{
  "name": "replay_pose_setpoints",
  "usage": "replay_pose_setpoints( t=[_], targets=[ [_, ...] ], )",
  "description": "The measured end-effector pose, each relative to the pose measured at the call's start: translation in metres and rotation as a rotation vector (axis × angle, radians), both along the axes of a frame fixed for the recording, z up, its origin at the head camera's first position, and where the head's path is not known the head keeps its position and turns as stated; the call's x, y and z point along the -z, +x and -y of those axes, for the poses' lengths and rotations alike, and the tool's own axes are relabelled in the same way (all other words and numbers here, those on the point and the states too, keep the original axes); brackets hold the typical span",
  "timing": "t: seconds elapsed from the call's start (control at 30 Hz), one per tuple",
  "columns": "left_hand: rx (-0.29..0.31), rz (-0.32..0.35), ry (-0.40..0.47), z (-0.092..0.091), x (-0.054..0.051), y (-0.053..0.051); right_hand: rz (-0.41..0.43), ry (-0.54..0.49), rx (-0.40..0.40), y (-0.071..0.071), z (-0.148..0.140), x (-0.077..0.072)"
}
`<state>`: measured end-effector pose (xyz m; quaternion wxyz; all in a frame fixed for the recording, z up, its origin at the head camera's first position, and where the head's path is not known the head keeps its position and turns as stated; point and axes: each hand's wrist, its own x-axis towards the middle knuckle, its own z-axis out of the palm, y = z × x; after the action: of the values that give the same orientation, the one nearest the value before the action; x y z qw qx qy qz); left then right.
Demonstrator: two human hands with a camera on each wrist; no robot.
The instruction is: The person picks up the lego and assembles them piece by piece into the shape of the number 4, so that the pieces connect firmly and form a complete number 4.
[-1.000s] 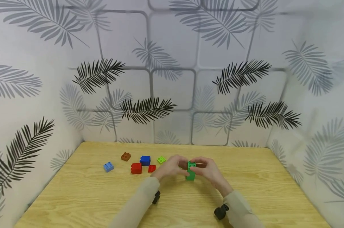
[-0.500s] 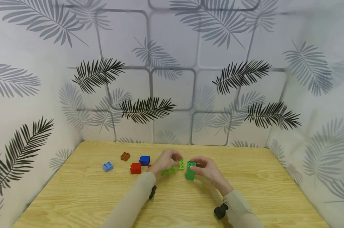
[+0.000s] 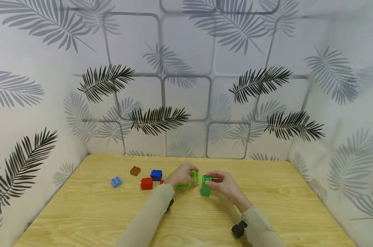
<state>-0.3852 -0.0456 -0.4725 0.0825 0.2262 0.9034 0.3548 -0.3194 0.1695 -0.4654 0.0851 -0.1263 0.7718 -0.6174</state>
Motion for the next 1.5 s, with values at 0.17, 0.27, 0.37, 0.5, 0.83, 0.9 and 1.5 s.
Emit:
replay_pose_setpoints(
  t=[0.17, 0.27, 0.37, 0.5, 0.83, 0.9, 1.5],
  targets=[
    [-0.005, -0.012, -0.071, 0.004, 0.003, -0.001, 0.005, -0.001, -0.015, 0.000, 0.005, 0.002],
    [-0.009, -0.019, -0.087, 0.006, 0.002, -0.001, -0.002, -0.007, -0.021, -0.002, 0.007, 0.003],
    [-0.003, -0.036, -0.083, 0.006, 0.002, -0.001, -0.018, -0.005, -0.032, -0.002, 0.007, 0.004],
    [0.015, -0.050, -0.047, 0.007, 0.001, -0.002, -0.017, 0.009, -0.011, -0.002, 0.004, 0.004],
    [-0.085, -0.032, 0.109, 0.011, -0.008, 0.001, -0.016, 0.014, -0.008, -0.004, 0.002, -0.001],
    [-0.100, 0.000, 0.161, 0.012, -0.008, 0.003, -0.017, 0.015, -0.005, -0.003, 0.002, 0.000],
    [-0.210, 0.086, 0.480, 0.014, -0.011, 0.027, -0.012, 0.013, -0.010, -0.006, 0.008, 0.002]
  ],
)
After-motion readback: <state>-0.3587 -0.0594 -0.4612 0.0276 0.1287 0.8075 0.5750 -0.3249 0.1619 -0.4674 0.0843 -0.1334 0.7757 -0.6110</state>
